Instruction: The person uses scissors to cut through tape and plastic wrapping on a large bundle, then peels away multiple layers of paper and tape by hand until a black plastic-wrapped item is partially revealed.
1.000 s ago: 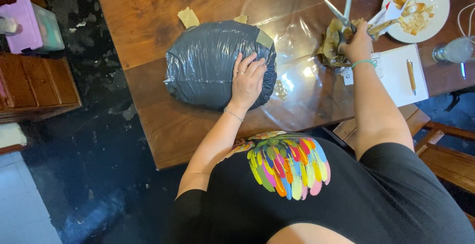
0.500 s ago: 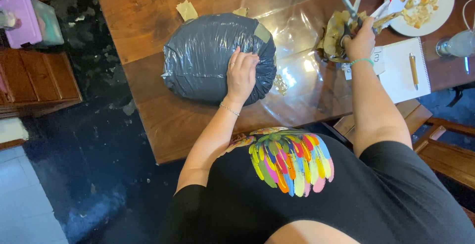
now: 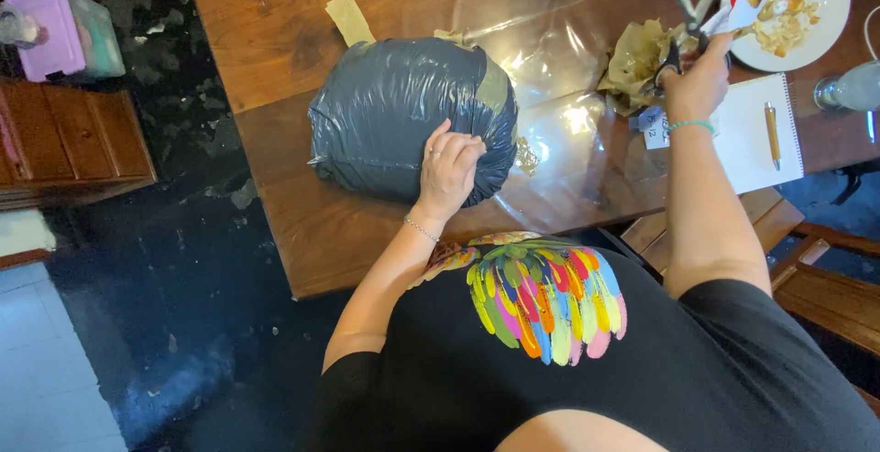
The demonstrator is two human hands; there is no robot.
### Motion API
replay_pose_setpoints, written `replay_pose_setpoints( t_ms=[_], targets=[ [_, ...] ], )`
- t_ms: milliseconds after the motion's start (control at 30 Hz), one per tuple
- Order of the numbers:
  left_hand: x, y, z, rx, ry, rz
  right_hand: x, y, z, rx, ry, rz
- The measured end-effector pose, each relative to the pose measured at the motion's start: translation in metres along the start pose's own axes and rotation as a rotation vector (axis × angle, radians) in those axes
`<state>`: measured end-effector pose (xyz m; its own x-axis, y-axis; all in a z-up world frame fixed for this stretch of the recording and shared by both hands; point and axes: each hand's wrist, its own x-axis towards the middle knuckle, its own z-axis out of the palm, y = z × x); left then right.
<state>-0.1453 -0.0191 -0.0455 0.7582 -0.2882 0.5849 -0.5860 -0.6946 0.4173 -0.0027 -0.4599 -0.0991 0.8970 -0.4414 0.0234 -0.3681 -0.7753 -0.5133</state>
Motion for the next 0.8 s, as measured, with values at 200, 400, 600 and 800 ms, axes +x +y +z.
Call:
replay_pose_setpoints(
  t_ms=[200,400,600,800],
  targets=[
    [-0.005,-0.002,0.004,-0.008,0.013,0.014,-0.02,-0.043,-0.037,0.797,0.07,-0.489],
    [0.005,-0.007,0.007,0.025,-0.023,0.144,0.004,-0.053,-0.015,1.216,-0.106,-0.026],
    [0.029,0.002,-0.009,0.131,-0.041,0.216,-0.125,-0.177,-0.017,0.474,-0.502,-0.451],
    [0.029,0.008,-0.004,0.239,-0.031,0.175,-0.135,-0.183,0.029,0.269,-0.18,-0.828]
  ],
)
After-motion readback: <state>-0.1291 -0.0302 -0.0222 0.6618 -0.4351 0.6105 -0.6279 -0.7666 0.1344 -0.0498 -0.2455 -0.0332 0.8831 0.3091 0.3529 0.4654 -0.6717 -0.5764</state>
